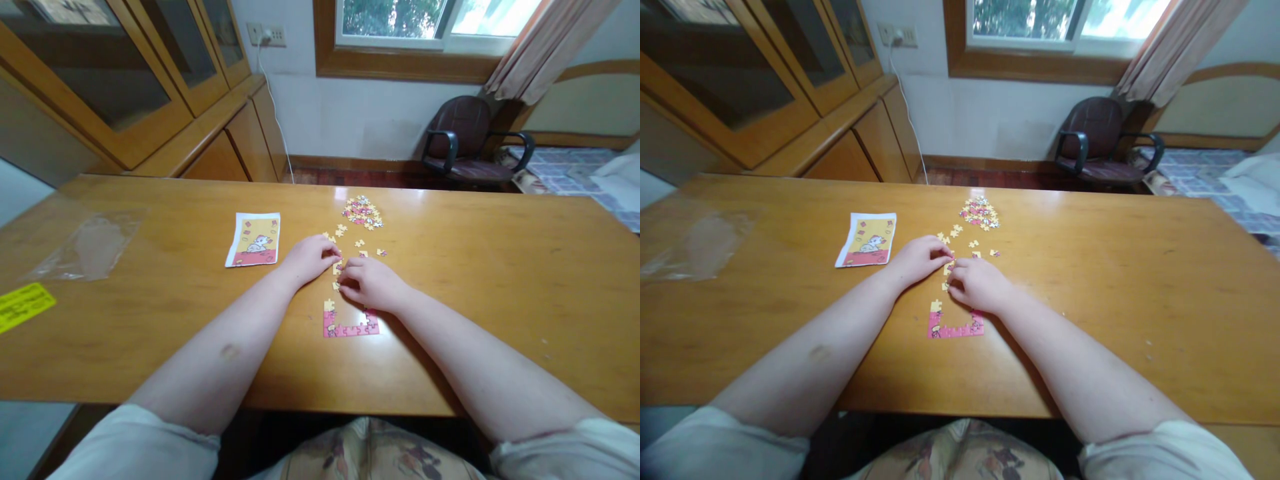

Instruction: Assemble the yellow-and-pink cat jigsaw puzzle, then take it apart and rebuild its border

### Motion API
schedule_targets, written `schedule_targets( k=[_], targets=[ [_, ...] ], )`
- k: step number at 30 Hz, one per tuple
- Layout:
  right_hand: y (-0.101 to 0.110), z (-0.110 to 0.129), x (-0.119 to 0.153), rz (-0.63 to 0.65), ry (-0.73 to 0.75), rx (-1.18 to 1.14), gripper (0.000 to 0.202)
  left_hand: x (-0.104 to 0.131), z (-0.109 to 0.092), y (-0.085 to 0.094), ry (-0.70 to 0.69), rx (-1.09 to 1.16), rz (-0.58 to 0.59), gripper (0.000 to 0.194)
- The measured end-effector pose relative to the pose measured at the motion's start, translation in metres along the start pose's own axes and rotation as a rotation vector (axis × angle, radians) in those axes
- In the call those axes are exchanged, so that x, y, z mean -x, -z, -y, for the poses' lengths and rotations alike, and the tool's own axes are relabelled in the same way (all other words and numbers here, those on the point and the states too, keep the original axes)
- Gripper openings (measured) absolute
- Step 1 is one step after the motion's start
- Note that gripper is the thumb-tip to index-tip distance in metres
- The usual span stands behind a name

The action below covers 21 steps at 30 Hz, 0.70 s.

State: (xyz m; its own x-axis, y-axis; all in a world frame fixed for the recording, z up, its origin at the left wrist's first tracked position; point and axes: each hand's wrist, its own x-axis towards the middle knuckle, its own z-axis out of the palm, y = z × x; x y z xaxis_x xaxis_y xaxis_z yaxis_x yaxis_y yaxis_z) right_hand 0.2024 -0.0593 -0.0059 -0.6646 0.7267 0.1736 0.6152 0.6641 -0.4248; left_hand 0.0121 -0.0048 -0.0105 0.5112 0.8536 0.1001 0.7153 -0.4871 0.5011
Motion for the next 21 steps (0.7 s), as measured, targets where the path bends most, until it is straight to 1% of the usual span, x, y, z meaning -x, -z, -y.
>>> schedule_targets(
  k=[7, 10, 21],
  targets=[
    [0.0013, -0.0016, -0.0028, -0.057, -0.069, 0.08, 0.015, -0.0004, 0.001, -0.0015, -0.007, 0.014, -0.004, 0.018],
    [0.0001, -0.0025, -0.0037, -0.057, -0.09, 0.098, 0.015, -0.0003, 0.0008, -0.0016, -0.004, 0.014, -0.005, 0.017],
    [-0.0002, -0.0051, -0.0009, -0.044, -0.01, 0.078, 0.021, -0.0003, 0.0036, -0.0029, -0.02, 0.012, -0.009, 0.018]
  ],
)
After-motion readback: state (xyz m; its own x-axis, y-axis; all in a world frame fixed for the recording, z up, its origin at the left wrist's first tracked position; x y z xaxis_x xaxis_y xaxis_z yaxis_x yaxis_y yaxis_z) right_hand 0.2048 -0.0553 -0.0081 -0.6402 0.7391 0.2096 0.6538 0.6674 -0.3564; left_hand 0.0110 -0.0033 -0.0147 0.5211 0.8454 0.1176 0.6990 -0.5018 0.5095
